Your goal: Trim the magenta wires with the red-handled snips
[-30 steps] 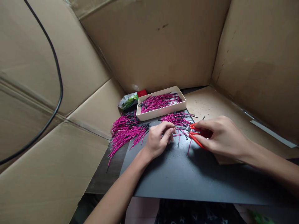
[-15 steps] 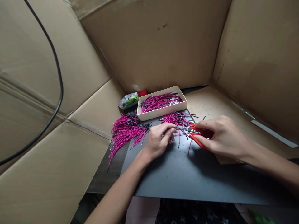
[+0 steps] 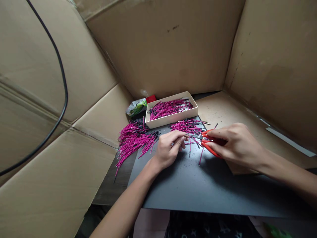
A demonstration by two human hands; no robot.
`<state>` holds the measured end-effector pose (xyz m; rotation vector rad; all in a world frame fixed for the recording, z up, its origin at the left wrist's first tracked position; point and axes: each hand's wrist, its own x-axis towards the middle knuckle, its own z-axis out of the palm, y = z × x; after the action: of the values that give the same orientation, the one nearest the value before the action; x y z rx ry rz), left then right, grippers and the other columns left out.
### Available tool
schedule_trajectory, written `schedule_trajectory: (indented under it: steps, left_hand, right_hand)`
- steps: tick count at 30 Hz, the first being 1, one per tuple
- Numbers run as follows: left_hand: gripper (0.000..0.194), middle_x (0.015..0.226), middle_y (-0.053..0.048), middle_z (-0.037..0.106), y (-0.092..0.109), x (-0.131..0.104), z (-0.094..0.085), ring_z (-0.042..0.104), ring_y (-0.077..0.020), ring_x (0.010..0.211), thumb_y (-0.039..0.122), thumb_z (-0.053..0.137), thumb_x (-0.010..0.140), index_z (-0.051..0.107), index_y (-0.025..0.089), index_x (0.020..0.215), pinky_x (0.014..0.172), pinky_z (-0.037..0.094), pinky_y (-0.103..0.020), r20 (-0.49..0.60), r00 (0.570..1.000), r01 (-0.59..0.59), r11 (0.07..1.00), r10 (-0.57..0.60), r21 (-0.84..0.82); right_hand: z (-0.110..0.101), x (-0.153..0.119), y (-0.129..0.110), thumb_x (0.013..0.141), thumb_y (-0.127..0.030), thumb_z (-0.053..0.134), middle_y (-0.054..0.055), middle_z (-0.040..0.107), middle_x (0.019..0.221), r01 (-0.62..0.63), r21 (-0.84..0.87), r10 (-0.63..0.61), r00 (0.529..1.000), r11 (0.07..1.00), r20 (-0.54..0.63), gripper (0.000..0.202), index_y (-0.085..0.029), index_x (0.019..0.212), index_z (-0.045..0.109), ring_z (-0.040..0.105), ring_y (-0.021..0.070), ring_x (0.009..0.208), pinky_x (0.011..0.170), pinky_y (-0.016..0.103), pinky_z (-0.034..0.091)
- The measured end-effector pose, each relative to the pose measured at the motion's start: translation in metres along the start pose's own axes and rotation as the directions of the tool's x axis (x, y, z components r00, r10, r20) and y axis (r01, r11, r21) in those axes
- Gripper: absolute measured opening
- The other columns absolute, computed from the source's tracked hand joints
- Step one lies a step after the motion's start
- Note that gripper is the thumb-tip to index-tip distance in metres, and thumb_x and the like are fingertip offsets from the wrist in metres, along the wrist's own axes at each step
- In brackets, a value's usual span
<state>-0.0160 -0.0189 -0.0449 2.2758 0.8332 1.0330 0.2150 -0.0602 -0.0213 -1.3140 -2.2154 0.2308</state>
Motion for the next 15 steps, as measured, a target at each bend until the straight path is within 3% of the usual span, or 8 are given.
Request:
schedule_trajectory:
  steps: [8,15]
  left_hand:
    - [0.021,0.067,-0.002,0.063,0.002,0.0005,-0.0012,0.057,-0.0095,0.055,0.021,0.046,0.095,0.065,0.014,0.089,0.056,0.049,-0.022,0.005,1.0,0.004,1.0,-0.004,0.006]
    - [0.019,0.068,-0.002,0.063,0.0002,-0.0004,-0.0015,0.057,-0.0104,0.057,0.021,0.046,0.095,0.064,0.015,0.093,0.058,0.049,-0.023,0.012,1.0,-0.015,0.999,0.015,0.034]
  right_hand:
    - [-0.0008,0.0004,-0.007,0.079,-0.031,0.057,0.0,0.059,0.054,-0.046,-0.004,0.046,0.998,0.999,-0.032,0.018,-0.02,0.076,0.071,0.047,0.0117,0.049,0.05,0.027,0.031]
    - [-0.0004,0.0005,-0.0045,0.08,-0.032,0.057,0.001,0.063,0.059,-0.029,-0.004,0.029,1.0,1.0,0.0,0.021,-0.018,0.086,0.072,0.052,0.0125,0.051,0.051,0.027,0.033]
